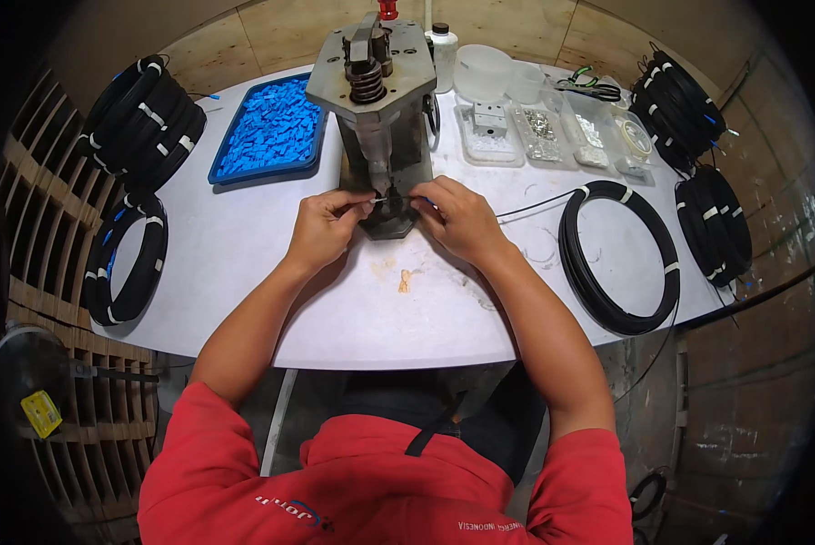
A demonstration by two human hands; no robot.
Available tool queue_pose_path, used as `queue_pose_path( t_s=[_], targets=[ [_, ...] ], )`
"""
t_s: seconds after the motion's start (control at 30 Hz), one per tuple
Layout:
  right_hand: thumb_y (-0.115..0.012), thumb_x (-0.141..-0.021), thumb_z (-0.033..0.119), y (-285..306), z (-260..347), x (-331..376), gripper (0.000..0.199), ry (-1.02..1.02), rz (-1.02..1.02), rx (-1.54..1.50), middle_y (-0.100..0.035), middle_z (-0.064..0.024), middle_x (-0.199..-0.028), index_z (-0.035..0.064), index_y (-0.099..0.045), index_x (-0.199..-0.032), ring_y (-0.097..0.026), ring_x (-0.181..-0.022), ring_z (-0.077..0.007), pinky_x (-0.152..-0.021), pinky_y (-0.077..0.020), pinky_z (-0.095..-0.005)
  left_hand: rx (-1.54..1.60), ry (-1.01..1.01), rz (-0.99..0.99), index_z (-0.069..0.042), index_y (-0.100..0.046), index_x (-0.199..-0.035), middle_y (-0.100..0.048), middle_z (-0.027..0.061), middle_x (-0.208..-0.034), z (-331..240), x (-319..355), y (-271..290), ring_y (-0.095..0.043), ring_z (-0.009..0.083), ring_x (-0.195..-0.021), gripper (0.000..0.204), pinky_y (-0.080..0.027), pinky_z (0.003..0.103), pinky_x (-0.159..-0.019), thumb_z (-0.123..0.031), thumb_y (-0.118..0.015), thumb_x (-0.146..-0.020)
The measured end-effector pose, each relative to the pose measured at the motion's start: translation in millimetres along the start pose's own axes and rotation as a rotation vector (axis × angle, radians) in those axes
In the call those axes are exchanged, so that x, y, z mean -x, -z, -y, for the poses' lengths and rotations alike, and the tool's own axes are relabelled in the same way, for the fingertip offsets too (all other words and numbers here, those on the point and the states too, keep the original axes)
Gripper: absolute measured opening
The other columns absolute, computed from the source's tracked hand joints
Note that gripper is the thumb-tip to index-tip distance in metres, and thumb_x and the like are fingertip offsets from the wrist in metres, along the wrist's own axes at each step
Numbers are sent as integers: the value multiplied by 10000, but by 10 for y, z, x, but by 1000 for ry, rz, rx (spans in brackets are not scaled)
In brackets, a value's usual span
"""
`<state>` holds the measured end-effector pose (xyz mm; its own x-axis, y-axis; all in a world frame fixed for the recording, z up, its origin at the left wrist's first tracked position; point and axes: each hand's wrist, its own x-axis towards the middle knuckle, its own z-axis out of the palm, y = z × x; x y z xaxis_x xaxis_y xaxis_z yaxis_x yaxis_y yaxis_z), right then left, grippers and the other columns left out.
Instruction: Taping coiled cables and crimping wire connectors using a bench-top press machine.
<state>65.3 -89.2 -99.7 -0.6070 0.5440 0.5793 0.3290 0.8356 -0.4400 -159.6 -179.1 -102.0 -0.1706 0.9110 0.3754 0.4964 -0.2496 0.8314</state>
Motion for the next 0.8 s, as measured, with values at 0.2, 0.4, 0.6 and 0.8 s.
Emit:
queue_pose_path(
  t_s=[0.2, 0.4, 0.6, 0.8],
  targets=[
    [-714, -885, 104, -35, 14, 16, 118, 67, -51, 51, -676, -82, -936, 69, -686, -994, -669, -838, -300, -714, -555, -385, -22, 34, 7, -24, -769, -1106, -766, 141, -892, -80, 0, -2, -699, 138, -752, 223, -541, 278, -708, -83, -717, -898],
    [-716, -879, 96, -52, 46, 11, 125, 43, -49, 14, -670, -91, -948, 62, -675, -993, -668, -823, -315, -709, -551, -394, -128, 8, 5, -11, -759, -1130, -768, 148, -883, -113, -4, 22, -702, 136, -749, 249, -541, 271, -714, -102, -729, -900],
    [-705, -888, 96, -38, 62, 3, 99, 0, -30, -23, -662, -104, -939, 60, -662, -970, -663, -784, -325, -682, -539, -398, -201, -46, 3, 11, -759, -1079, -757, 177, -878, -99, 1, 7, -728, 191, -742, 219, -557, 300, -693, -113, -721, -902],
    [-685, -907, 116, -50, 60, -4, 84, -48, -25, -62, -664, -135, -893, 47, -679, -956, -658, -779, -349, -693, -529, -401, -176, -42, -40, -1, -762, -1012, -738, 204, -909, -76, 11, -30, -716, 298, -736, 178, -561, 367, -700, -109, -697, -885]
  ],
)
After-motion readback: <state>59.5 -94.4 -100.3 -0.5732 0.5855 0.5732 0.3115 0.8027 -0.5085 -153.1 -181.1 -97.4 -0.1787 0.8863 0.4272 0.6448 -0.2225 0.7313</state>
